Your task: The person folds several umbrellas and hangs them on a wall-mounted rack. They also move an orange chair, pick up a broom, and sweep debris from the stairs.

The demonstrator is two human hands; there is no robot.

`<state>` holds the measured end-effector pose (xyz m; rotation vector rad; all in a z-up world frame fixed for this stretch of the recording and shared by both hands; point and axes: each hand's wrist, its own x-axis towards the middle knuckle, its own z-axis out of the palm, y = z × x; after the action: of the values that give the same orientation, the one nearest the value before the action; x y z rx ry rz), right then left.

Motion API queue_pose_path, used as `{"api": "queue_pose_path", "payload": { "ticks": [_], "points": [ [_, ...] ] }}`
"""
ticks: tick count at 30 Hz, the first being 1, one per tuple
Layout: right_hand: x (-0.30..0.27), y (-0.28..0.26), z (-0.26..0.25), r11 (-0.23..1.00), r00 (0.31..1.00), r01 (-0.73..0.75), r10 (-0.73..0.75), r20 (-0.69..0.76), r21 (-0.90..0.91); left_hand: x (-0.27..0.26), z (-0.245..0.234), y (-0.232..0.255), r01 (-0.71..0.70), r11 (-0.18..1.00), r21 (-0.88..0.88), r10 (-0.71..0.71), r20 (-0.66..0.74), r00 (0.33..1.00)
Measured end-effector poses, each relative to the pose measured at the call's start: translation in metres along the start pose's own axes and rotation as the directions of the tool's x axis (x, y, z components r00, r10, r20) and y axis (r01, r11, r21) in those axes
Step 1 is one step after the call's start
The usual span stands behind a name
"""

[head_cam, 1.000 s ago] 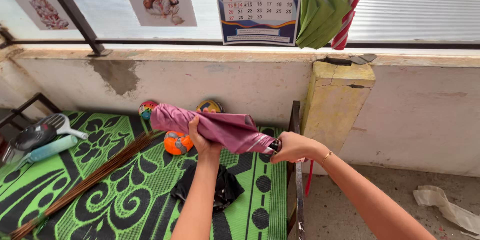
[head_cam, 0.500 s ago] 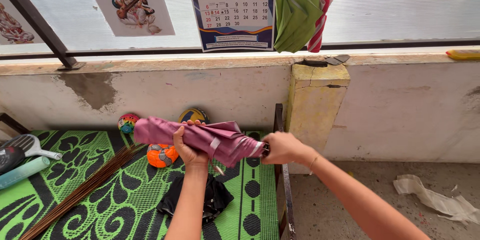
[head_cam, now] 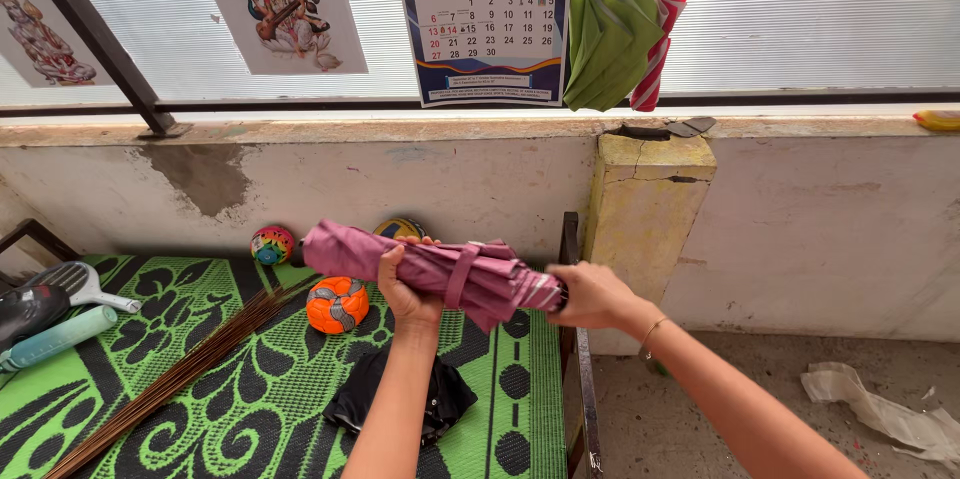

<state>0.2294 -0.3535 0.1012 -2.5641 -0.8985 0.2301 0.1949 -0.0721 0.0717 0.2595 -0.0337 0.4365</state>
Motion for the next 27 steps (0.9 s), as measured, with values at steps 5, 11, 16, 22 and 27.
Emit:
{"api": "queue_pose_path", "payload": {
  "ticks": [5, 11, 16, 22, 27],
  "points": [
    [-0.017, -0.002, -0.009, 0.93, 0.981, -0.084, 0.014, 0.195, 0.357, 0.011, -0.011, -0.011, 0.013, 1.0, 0.016, -0.013, 0.025, 1.0],
    [-0.054, -0.025, 0.032, 0.92, 0.454, 0.32, -0.36, -0.815, -0.227, 0.026, -0.033, -0.029, -0.02, 1.0, -0.016, 0.019, -0.1, 0.995],
    [-0.059, -0.058, 0.111, 0.758, 0.79, 0.01, 0.394, -0.47, 0.652, 0.015, -0.035, -0.05, -0.007, 0.999, -0.05, -0.004, -0.21, 0.978],
    [-0.021, -0.076, 0.122, 0.416, 0.819, -0.212, 0.569, -0.072, 0.884, -0.002, -0.041, -0.076, 0.01, 0.999, -0.052, -0.022, -0.242, 0.97],
    [-0.017, -0.067, 0.139, 0.203, 0.83, 0.173, 0.496, -0.253, 0.964, -0.007, -0.048, -0.083, 0.02, 0.998, -0.061, -0.036, -0.269, 0.962]
  ]
}}
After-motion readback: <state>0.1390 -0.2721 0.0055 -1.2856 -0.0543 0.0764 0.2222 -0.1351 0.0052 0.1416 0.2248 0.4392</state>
